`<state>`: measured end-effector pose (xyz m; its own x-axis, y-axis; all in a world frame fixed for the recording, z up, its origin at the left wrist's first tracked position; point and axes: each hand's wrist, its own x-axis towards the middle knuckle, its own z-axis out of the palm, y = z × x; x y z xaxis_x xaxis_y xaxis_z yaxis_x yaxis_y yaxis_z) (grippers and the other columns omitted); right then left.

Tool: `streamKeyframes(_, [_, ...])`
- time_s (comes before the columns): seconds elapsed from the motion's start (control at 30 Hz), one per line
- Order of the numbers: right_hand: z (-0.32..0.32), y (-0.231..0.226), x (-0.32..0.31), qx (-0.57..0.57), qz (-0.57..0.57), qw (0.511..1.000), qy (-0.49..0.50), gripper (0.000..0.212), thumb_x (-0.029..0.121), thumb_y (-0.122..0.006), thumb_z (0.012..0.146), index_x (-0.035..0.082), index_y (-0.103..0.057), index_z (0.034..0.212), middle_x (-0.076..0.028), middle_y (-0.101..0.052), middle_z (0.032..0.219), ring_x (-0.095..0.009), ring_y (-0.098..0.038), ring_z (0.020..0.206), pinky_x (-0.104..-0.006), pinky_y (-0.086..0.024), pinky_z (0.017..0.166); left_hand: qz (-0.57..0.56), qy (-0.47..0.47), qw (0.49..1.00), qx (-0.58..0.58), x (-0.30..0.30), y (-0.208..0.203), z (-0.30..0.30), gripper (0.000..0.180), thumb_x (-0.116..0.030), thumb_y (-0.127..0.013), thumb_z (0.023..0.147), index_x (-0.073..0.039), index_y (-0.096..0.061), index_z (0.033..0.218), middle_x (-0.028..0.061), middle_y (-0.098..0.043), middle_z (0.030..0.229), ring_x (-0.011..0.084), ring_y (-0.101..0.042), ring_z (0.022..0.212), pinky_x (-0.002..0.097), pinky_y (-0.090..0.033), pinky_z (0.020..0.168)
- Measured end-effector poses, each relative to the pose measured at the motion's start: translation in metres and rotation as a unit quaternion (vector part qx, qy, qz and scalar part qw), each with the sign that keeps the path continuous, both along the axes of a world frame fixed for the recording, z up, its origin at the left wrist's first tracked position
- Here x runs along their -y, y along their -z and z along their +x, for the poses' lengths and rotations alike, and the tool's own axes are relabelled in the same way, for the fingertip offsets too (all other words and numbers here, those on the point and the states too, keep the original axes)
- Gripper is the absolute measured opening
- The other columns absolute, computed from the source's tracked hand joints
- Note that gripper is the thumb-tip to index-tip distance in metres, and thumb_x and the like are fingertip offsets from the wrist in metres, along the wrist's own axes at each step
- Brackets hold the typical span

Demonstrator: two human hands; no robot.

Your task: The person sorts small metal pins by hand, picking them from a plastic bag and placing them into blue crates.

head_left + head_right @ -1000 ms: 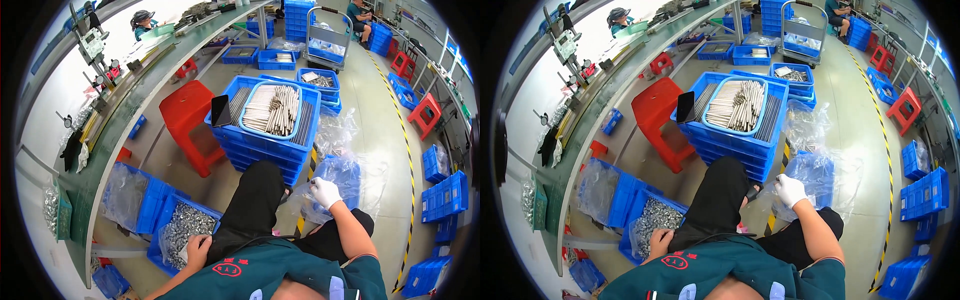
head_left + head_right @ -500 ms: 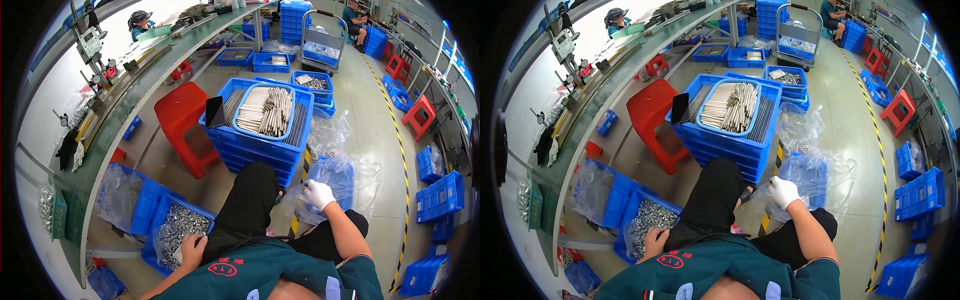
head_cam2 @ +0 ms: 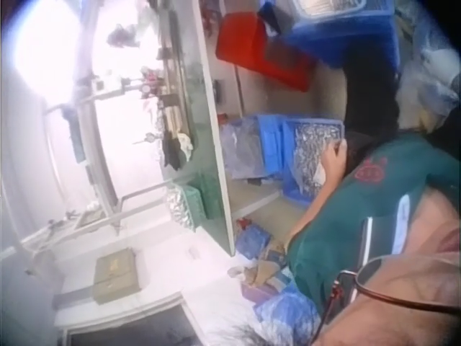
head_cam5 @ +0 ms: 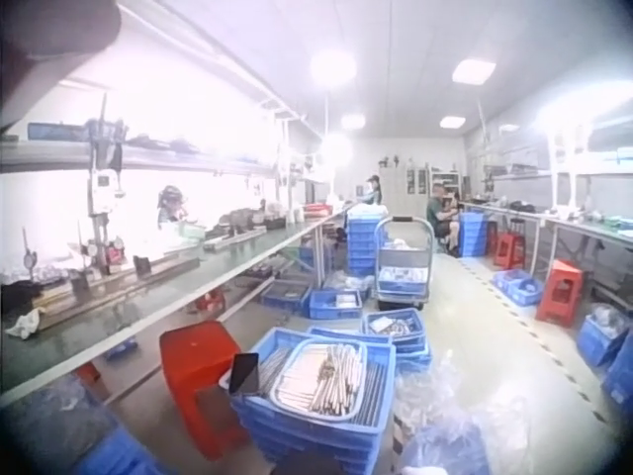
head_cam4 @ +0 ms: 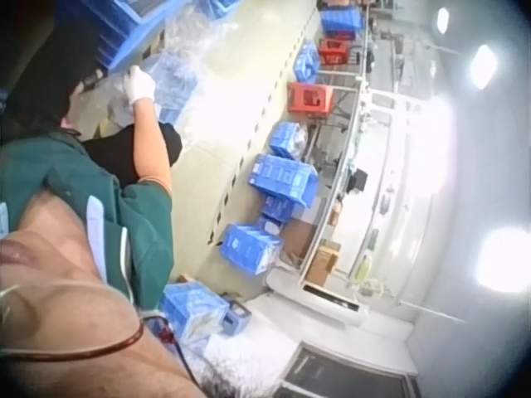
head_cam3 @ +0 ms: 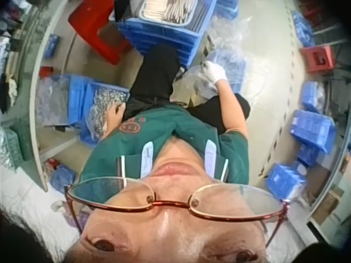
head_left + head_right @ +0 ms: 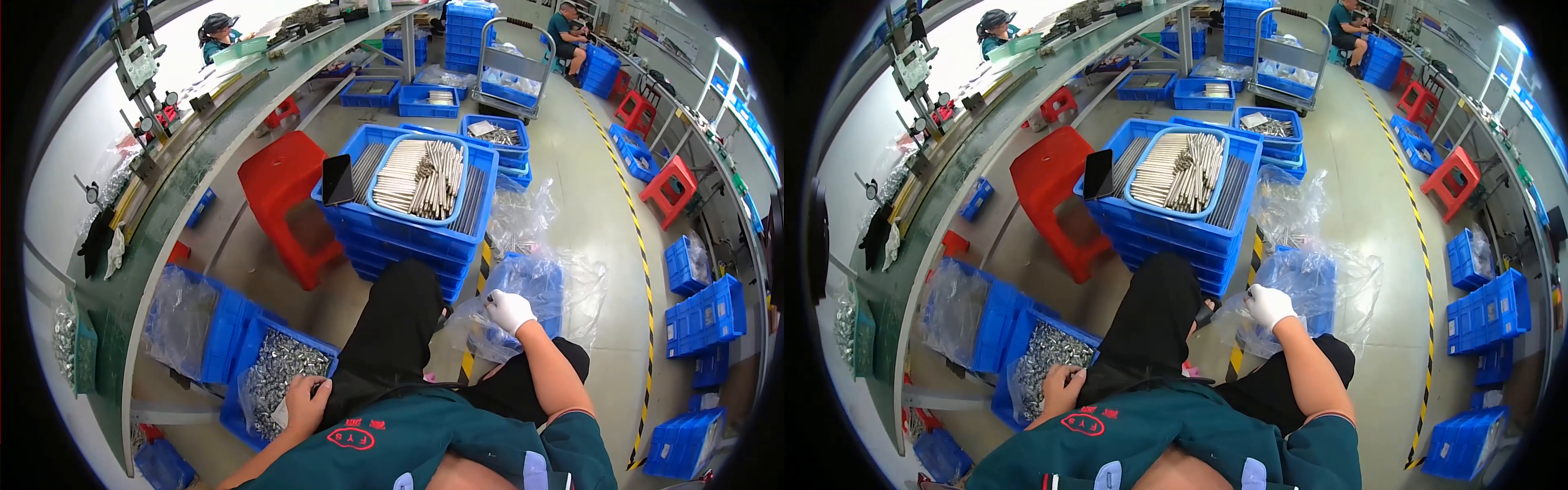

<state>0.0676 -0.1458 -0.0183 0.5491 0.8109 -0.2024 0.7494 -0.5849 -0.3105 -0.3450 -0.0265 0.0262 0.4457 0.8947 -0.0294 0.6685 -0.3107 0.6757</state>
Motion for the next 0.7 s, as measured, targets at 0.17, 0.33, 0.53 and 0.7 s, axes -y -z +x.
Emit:
streamKeyframes(0.17, [0.009, -0.010, 0.019, 0.016, -0.011, 0.999, 0.041, 0.026, 0.031, -0.051, 0.080, 0.007, -0.059, 0.087, -0.020, -0.061, 0.083, -0.036, -0.059, 0.080, -0.0428, -0.046, 0.072, 0.007, 0.025, 1.000, -0.001, -0.012, 0.000, 0.002, 0.021, -0.022, -0.060, 0.077, -0.002, -0.064, 0.080, 0.0129, -0.056, 0.076, 0.0272, -0.054, 0.070, 0.0348, -0.043, 0.063])
streamKeyframes(0.33, [0.051, -0.019, 0.088, 0.113, 0.181, 0.971, 0.110, 0.017, 0.018, -0.054, 0.078, 0.004, -0.061, 0.082, -0.016, -0.061, 0.079, -0.031, -0.059, 0.076, -0.0372, -0.047, 0.067, -0.183, 0.075, 0.967, 0.159, -0.060, 0.023, 0.030, 0.019, -0.017, -0.056, 0.082, 0.002, -0.060, 0.085, 0.0043, -0.054, 0.065, 0.0142, -0.050, 0.058, 0.0278, -0.041, 0.054])
streamKeyframes(0.53, [0.048, -0.045, 0.208, -0.099, 0.298, 0.845, 0.433, 0.015, 0.017, -0.052, 0.084, 0.003, -0.056, 0.088, -0.005, -0.055, 0.061, -0.010, -0.051, 0.048, -0.0230, -0.039, 0.044, -0.476, 0.099, 0.840, 0.241, -0.085, -0.012, 0.095, 0.011, -0.003, -0.050, 0.083, -0.001, -0.053, 0.093, 0.0014, -0.050, 0.073, 0.0085, -0.043, 0.052, 0.0207, -0.035, 0.046])
streamKeyframes(0.7, [0.035, 0.021, 0.279, -0.198, 0.241, 0.783, 0.539, 0.016, 0.020, -0.051, 0.082, 0.005, -0.055, 0.082, -0.005, -0.054, 0.059, -0.012, -0.051, 0.044, -0.0252, -0.040, 0.040, -0.493, 0.130, 0.831, 0.221, -0.079, -0.015, 0.140, 0.011, 0.000, -0.046, 0.085, 0.001, -0.051, 0.095, 0.0106, -0.057, 0.086, 0.0148, -0.058, 0.064, 0.0261, -0.050, 0.058])
